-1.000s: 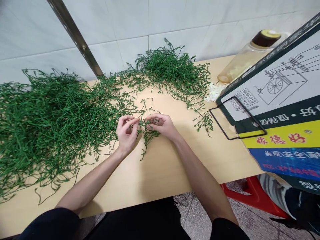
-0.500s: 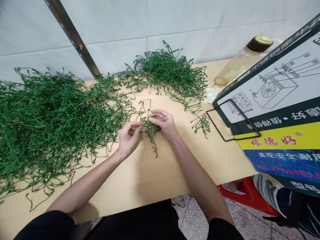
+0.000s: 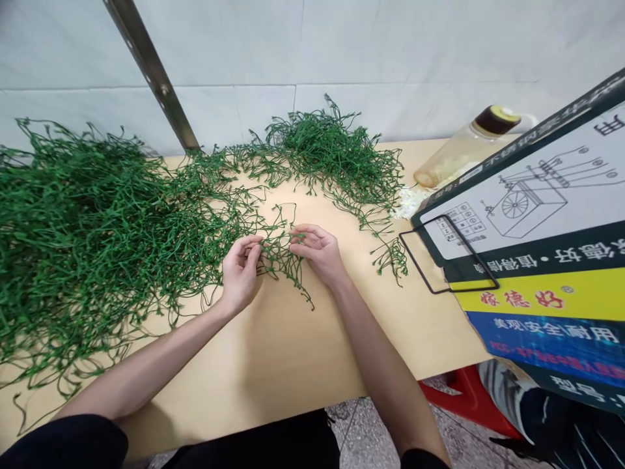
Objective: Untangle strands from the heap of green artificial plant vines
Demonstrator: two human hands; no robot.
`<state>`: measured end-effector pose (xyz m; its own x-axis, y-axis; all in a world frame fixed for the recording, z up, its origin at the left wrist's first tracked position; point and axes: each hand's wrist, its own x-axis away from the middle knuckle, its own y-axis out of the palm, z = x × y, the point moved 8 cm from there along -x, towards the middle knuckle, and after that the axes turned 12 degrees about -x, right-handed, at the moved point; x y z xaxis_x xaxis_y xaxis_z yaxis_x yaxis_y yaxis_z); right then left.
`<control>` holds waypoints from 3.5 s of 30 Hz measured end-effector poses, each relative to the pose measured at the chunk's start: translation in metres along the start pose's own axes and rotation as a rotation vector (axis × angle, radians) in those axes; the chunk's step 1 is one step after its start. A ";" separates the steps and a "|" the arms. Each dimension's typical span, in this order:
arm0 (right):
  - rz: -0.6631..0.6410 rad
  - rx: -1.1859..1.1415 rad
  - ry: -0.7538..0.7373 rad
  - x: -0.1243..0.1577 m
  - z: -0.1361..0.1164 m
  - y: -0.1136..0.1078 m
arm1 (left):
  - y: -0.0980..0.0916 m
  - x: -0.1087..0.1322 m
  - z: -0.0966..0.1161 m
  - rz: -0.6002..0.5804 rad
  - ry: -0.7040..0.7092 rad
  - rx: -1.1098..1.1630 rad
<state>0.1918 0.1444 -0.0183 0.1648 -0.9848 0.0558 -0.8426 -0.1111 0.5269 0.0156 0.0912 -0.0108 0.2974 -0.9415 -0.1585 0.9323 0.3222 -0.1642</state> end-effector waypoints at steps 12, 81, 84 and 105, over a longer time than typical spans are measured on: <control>-0.046 -0.001 0.040 -0.001 0.005 0.000 | 0.000 0.000 0.011 -0.067 0.008 0.043; -0.195 0.004 0.058 0.010 0.001 0.021 | 0.019 0.006 0.007 -0.214 -0.007 -0.008; -0.211 -0.031 0.061 0.010 0.003 0.021 | 0.020 0.005 0.004 -0.216 -0.034 0.016; -0.133 0.004 0.086 0.007 0.010 0.013 | 0.012 0.000 0.010 -0.130 -0.040 0.145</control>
<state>0.1768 0.1352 -0.0196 0.3184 -0.9462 0.0583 -0.8124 -0.2407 0.5312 0.0288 0.0941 -0.0035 0.1775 -0.9784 -0.1059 0.9825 0.1824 -0.0388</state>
